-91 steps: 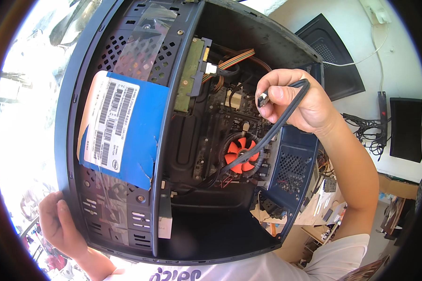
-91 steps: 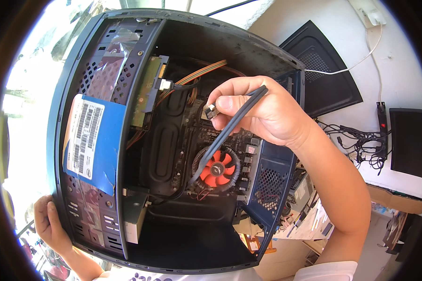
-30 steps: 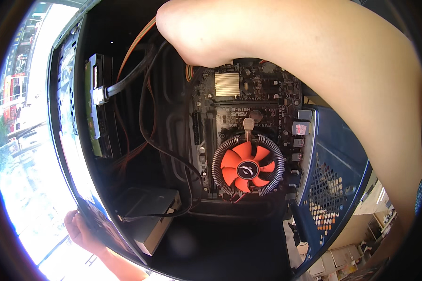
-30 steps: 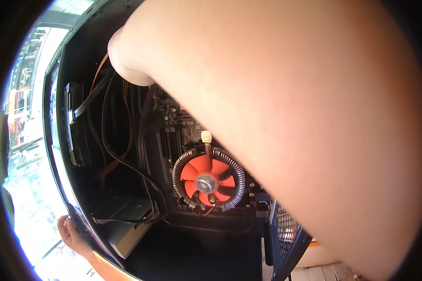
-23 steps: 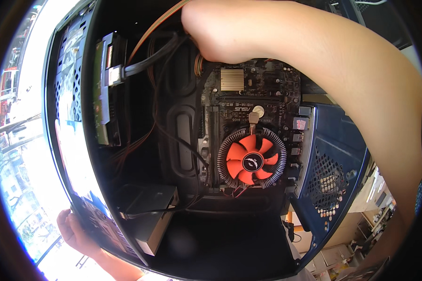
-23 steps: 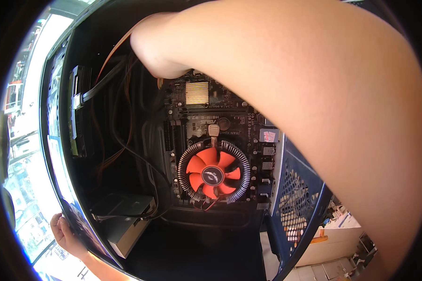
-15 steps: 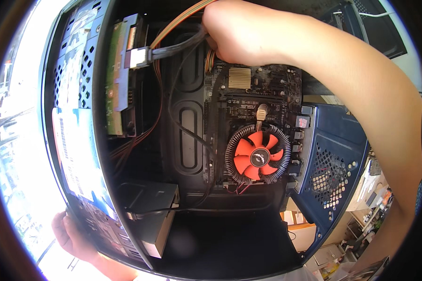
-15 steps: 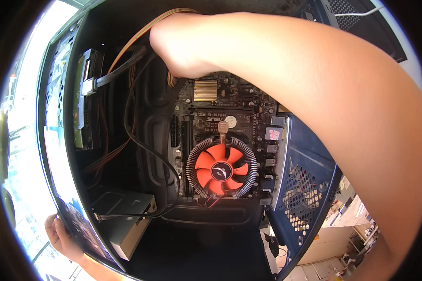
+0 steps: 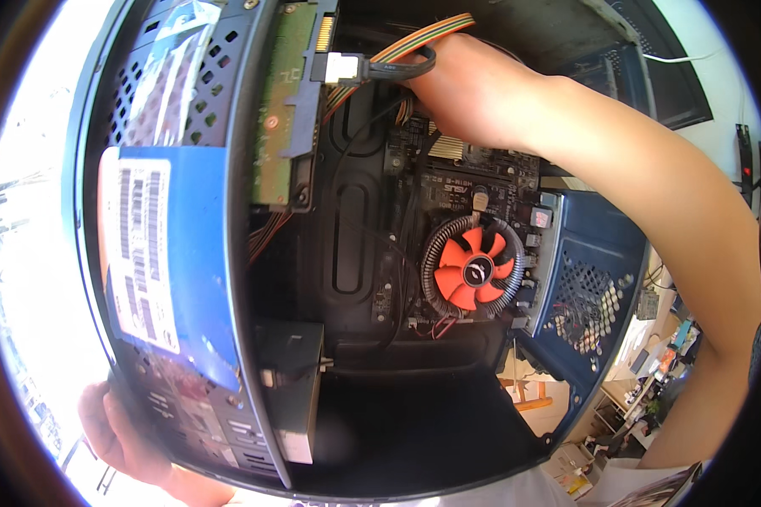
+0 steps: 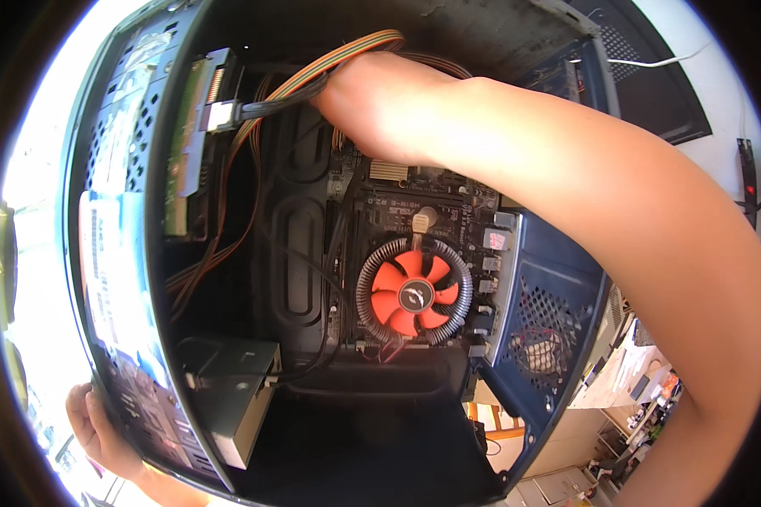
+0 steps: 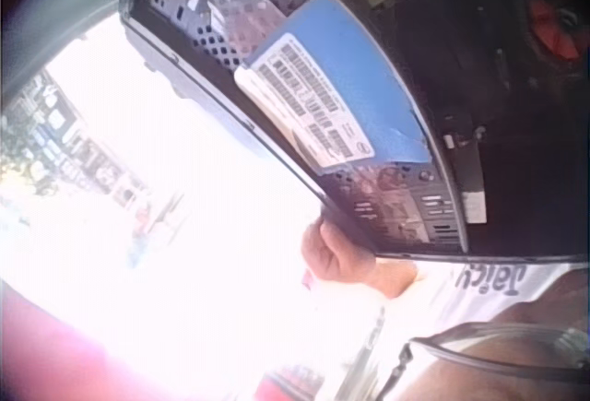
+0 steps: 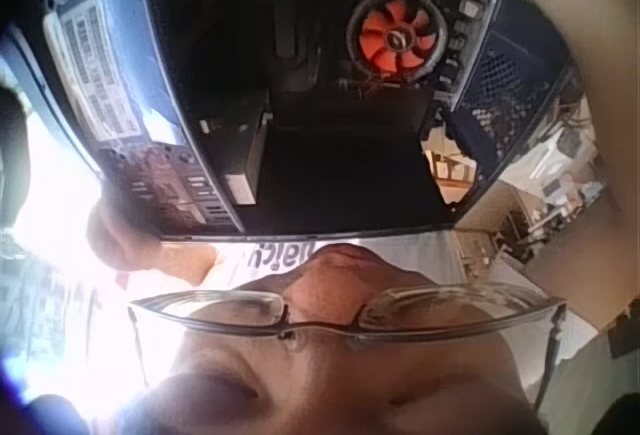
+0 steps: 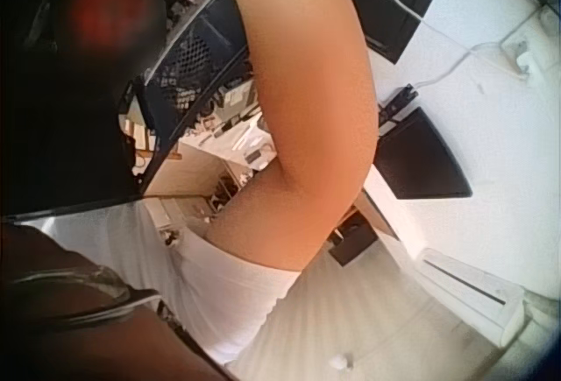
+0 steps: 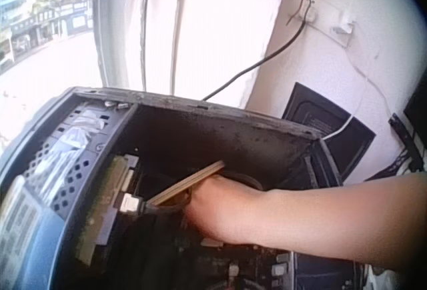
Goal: The person removes the old power supply from a desktop computer case, disconnects cables, and installs a new power supply. They use a screwdriver to secure the new unit and connect the necessary cables to the motherboard and other components.
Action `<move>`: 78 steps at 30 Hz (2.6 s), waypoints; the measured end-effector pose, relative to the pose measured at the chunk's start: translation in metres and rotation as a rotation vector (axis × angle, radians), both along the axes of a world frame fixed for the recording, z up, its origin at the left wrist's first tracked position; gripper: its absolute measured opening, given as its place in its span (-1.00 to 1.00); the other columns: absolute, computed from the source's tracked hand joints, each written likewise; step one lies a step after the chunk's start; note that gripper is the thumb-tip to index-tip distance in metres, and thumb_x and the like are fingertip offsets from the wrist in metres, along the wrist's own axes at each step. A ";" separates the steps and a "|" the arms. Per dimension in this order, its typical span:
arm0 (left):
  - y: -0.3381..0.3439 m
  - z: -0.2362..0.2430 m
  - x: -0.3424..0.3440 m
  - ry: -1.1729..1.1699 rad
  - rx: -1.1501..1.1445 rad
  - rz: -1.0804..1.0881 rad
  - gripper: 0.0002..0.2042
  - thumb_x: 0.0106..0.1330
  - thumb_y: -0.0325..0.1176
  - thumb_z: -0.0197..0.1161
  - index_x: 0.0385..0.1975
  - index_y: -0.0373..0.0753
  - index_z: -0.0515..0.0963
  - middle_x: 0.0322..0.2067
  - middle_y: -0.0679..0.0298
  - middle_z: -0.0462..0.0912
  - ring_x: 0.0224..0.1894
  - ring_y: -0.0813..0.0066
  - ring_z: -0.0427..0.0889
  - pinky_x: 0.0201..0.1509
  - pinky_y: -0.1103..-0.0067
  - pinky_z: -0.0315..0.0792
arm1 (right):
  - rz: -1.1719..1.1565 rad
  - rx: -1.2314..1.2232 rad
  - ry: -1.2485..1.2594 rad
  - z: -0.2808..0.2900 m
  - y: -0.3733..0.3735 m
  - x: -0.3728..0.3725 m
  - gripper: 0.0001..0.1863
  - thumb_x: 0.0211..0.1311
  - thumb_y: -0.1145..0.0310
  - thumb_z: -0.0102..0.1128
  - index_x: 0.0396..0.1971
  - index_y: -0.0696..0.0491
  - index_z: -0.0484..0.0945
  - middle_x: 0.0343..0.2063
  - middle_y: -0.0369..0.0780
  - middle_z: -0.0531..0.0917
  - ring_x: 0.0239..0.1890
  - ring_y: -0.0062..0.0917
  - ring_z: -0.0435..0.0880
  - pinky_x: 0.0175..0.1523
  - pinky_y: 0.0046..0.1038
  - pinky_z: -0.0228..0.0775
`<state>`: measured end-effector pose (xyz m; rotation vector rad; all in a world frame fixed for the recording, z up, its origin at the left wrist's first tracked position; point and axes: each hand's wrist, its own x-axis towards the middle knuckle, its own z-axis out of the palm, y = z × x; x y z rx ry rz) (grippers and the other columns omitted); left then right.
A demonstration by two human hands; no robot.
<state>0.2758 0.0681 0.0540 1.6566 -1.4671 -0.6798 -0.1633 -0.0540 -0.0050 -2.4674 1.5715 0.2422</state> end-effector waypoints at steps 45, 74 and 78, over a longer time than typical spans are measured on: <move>0.240 -0.036 -0.303 -0.459 -0.515 -1.849 -0.74 0.11 -0.37 0.17 -0.23 -0.36 0.55 -0.25 0.14 0.55 -0.15 0.17 0.54 0.02 0.36 0.43 | -1.411 0.488 -2.726 -0.008 0.489 0.043 -0.44 0.53 -0.01 -0.10 0.08 0.22 0.54 -0.07 -0.13 0.69 0.06 -0.39 0.62 0.26 -0.35 0.37; 0.185 -0.024 -0.182 -0.072 0.415 -1.342 -0.88 0.28 -0.57 0.26 -0.23 -0.38 0.65 -0.26 0.04 0.72 -0.25 0.18 0.72 -0.12 0.46 0.57 | -1.295 0.153 -0.881 -0.199 0.504 0.069 -0.83 0.20 0.51 0.12 -0.27 0.20 0.64 -0.24 0.01 0.66 -0.15 -0.09 0.66 0.01 -0.21 0.50; 0.193 -0.048 -0.185 -0.060 0.747 -1.278 -0.85 0.45 -0.48 0.13 -0.16 -0.39 0.61 -0.33 0.10 0.69 -0.32 0.38 0.68 -0.20 0.52 0.53 | -1.205 0.207 -1.155 -0.092 0.486 0.069 -0.84 0.23 0.52 0.12 -0.25 0.21 0.63 -0.27 -0.01 0.67 -0.13 -0.14 0.67 0.01 -0.24 0.50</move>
